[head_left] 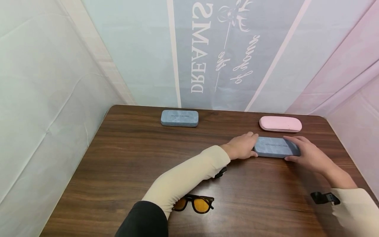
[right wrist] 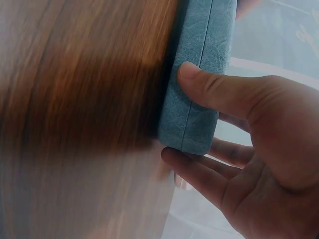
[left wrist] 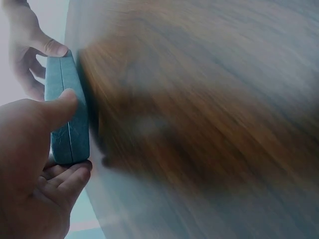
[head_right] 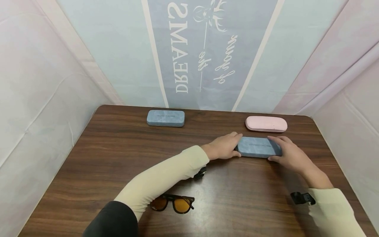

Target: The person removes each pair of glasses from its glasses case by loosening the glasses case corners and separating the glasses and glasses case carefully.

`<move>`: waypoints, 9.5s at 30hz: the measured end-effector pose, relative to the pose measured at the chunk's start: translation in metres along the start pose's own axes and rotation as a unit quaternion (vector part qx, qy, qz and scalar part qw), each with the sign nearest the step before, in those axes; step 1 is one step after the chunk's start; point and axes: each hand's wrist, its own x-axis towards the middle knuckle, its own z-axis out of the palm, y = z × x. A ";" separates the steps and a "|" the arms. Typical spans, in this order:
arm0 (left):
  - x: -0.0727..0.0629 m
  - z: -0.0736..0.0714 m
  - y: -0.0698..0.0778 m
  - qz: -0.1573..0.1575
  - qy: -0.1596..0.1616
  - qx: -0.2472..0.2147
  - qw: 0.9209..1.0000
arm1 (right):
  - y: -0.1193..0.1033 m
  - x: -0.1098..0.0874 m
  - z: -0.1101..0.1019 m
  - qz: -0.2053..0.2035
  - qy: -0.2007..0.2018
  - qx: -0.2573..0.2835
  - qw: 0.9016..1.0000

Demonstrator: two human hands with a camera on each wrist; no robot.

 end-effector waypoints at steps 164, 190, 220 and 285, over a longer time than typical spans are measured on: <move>-0.095 -0.001 -0.147 0.018 0.059 -0.148 0.987 | -0.133 0.123 -0.008 -0.087 -0.223 0.065 0.969; -0.094 0.000 -0.152 0.000 0.058 -0.183 0.981 | -0.094 0.150 -0.014 -0.012 -0.378 0.266 0.887; -0.094 0.001 -0.156 0.011 0.055 -0.211 0.976 | -0.068 0.137 0.016 -0.014 -0.299 0.358 0.884; -0.096 0.001 -0.155 0.003 0.048 -0.231 0.972 | -0.116 0.078 0.005 -0.126 -0.043 -0.004 0.991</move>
